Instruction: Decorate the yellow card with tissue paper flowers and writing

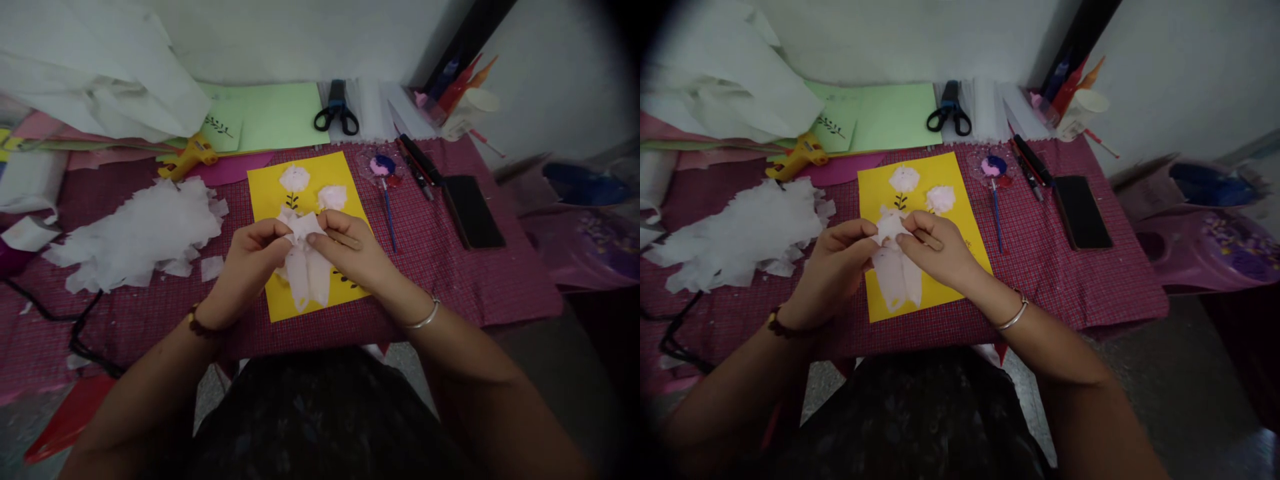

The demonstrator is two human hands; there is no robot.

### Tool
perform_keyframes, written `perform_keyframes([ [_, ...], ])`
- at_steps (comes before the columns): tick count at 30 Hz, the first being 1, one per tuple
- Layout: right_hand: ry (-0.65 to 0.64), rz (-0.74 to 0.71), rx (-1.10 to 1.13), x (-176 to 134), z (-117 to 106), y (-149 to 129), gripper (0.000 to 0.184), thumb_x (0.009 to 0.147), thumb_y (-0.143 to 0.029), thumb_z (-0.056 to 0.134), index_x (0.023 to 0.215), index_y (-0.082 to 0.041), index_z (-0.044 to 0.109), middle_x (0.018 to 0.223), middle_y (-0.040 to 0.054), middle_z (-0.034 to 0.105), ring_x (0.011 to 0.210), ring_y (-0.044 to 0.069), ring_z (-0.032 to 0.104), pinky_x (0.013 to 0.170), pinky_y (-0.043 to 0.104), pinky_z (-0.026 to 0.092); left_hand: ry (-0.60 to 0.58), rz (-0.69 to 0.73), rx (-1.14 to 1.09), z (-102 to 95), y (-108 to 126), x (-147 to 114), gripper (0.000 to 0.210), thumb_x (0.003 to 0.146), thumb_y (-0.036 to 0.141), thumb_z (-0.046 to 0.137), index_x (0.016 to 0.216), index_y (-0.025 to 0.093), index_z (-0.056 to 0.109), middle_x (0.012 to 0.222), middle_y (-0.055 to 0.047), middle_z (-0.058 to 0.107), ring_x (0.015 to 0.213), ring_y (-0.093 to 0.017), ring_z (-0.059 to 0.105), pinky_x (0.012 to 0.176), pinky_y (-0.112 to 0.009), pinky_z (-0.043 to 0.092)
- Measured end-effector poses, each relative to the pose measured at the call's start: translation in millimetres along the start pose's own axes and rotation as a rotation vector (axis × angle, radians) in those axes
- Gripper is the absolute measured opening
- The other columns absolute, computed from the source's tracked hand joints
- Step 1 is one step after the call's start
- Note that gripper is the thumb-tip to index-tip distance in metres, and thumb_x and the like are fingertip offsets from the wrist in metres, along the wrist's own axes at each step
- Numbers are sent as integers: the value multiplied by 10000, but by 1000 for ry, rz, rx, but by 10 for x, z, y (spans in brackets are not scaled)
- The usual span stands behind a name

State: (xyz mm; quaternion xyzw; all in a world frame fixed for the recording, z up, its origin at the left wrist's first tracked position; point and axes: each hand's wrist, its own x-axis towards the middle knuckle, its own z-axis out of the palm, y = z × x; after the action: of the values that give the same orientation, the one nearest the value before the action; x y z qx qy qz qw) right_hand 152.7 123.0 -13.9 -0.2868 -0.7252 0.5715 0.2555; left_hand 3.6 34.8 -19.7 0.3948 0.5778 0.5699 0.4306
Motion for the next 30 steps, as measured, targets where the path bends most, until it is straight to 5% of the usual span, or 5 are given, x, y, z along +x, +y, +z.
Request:
perform_keyframes([
  [6,24,-16,-83,-15,-2,-30,149,797,-312,582,733,-192,524,640,-40,471,606,113,418,564,267,317,14,96,230,56,81,-40,76,706,175,601,692,191,528,609,41,497,533,-90,437,484,-227,349],
  [13,41,-68,-138,-10,2,-29,193,799,-296,572,679,-205,450,614,-57,400,592,104,382,563,258,306,226,417,639,99,105,-129,198,693,193,685,785,199,510,685,50,483,559,-83,427,522,-232,369],
  [17,32,-116,-177,-19,10,-21,171,803,-294,576,702,-207,469,635,-54,435,614,107,401,591,258,322,159,310,527,100,157,-108,194,754,302,659,699,198,505,611,43,455,539,-94,394,483,-240,327],
  [23,-38,-128,-223,-43,2,-5,100,808,-278,592,783,-199,536,692,-43,510,639,109,454,608,256,334,29,12,241,73,111,-36,262,781,226,550,532,188,476,486,40,414,461,-86,333,429,-231,260],
  [30,-37,-39,-238,-39,-62,-45,198,831,-355,586,725,-200,524,591,-60,411,569,100,388,546,258,273,-23,72,358,126,144,-94,222,781,242,587,572,170,574,571,23,492,565,-101,418,483,-223,324],
])
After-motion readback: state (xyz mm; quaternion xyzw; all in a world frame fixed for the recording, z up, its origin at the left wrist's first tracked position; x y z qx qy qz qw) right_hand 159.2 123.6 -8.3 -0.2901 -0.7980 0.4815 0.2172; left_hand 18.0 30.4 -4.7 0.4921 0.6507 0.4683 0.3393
